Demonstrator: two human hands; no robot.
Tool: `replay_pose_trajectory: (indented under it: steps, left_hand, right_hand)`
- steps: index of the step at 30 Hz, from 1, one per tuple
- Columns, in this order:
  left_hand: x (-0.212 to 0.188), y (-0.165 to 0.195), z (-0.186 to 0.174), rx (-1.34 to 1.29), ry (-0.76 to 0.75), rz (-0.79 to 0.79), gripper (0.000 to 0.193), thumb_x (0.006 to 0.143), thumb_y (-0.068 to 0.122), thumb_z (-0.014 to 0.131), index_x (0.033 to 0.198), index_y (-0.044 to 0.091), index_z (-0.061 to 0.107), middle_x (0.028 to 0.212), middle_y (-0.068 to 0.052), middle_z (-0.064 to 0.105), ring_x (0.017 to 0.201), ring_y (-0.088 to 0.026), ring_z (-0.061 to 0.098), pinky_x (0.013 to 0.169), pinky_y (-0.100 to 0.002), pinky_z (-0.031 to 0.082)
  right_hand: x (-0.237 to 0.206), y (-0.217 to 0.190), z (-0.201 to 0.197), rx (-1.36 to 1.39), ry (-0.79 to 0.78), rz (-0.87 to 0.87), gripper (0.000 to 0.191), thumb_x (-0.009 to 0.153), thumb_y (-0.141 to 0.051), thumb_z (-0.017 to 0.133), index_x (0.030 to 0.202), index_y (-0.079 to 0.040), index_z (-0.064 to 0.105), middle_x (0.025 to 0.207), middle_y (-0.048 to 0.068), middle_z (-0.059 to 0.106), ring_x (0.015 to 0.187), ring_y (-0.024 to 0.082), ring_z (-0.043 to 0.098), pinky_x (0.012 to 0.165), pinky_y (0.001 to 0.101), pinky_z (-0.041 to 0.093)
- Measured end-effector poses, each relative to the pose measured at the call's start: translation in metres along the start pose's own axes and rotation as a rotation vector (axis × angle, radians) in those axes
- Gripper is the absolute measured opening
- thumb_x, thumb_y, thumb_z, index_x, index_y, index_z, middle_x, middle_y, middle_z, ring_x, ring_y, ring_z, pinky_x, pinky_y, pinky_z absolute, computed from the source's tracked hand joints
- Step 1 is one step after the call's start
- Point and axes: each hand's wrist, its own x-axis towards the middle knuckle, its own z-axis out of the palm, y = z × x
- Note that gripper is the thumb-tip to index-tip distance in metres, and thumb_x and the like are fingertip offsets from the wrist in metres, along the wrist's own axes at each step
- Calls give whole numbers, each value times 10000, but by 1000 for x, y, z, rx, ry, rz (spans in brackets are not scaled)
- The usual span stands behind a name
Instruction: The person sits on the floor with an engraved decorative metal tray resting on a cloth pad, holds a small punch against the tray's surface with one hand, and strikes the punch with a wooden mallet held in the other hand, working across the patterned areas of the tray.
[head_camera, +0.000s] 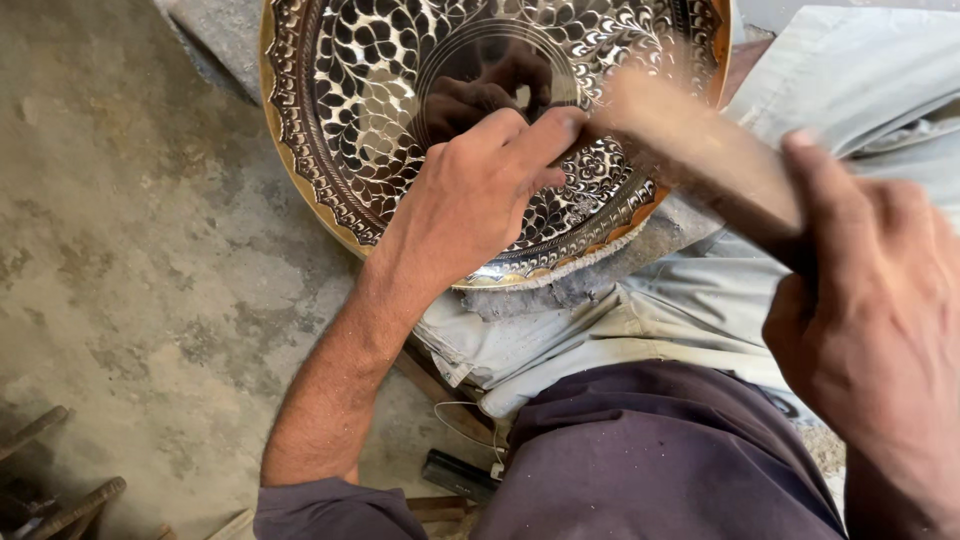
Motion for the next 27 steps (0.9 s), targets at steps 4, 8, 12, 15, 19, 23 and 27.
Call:
replay_pose_trajectory:
  steps: [4, 8, 12, 15, 19, 23, 27]
  left_hand:
    - [-1, 0, 0, 13, 27, 30, 417, 1022, 96, 753, 1391, 151, 567, 848, -60, 508, 666, -192, 594, 569, -348, 537]
    - [-1, -2, 1, 9, 26, 28, 411, 1037, 95, 748, 1399, 163, 567, 859, -62, 520, 681, -199, 610, 580, -345, 549]
    - [-2, -2, 2, 25, 32, 28, 432, 1029, 68, 742, 1412, 172, 571, 876, -71, 532, 719, -215, 636, 611, -366, 556]
    - [-2, -3, 3, 4, 30, 28, 420, 1036, 93, 753, 1407, 182, 576, 879, -73, 535, 719, -216, 635, 619, -354, 566]
    - [-2, -4, 7, 18, 41, 35, 475, 1016, 108, 772, 1435, 198, 568, 885, -81, 555, 736, -229, 658, 622, -371, 564]
    - [-1, -9, 7, -37, 103, 75, 464, 1022, 72, 769, 1404, 202, 539, 909, -83, 589, 811, -254, 695, 675, -390, 571]
    - [-1, -8, 8, -77, 117, 53, 495, 1037, 69, 780, 1455, 182, 540, 938, -87, 602, 823, -262, 691, 695, -399, 576]
  right_hand:
    - [-2, -5, -7, -260, -144, -11, 908, 750, 90, 671, 1582, -5, 319, 1055, 278, 587, 844, 376, 620, 751, 462, 539]
    - [-10, -5, -1, 43, -79, 239, 777, 922, 95, 607, 1617, 59, 260, 1036, 271, 597, 707, 353, 583, 614, 441, 484]
    - [-16, 7, 2, -177, -136, 62, 862, 862, 55, 632, 1649, 4, 282, 1020, 260, 610, 830, 344, 645, 748, 419, 553]
    - [-18, 14, 9, -75, -164, 208, 817, 939, 23, 615, 1663, 30, 237, 960, 240, 624, 787, 343, 647, 711, 438, 540]
    - [-14, 17, 14, -168, -115, 31, 785, 866, 96, 664, 1577, 64, 333, 1039, 288, 608, 843, 389, 637, 733, 459, 542]
    - [-4, 14, 16, -63, -47, -88, 759, 818, 168, 611, 1537, 67, 392, 1143, 328, 602, 965, 433, 663, 794, 454, 581]
    - [7, 14, 18, -96, 23, -196, 677, 804, 191, 582, 1460, 100, 444, 1158, 323, 613, 974, 433, 673, 835, 450, 587]
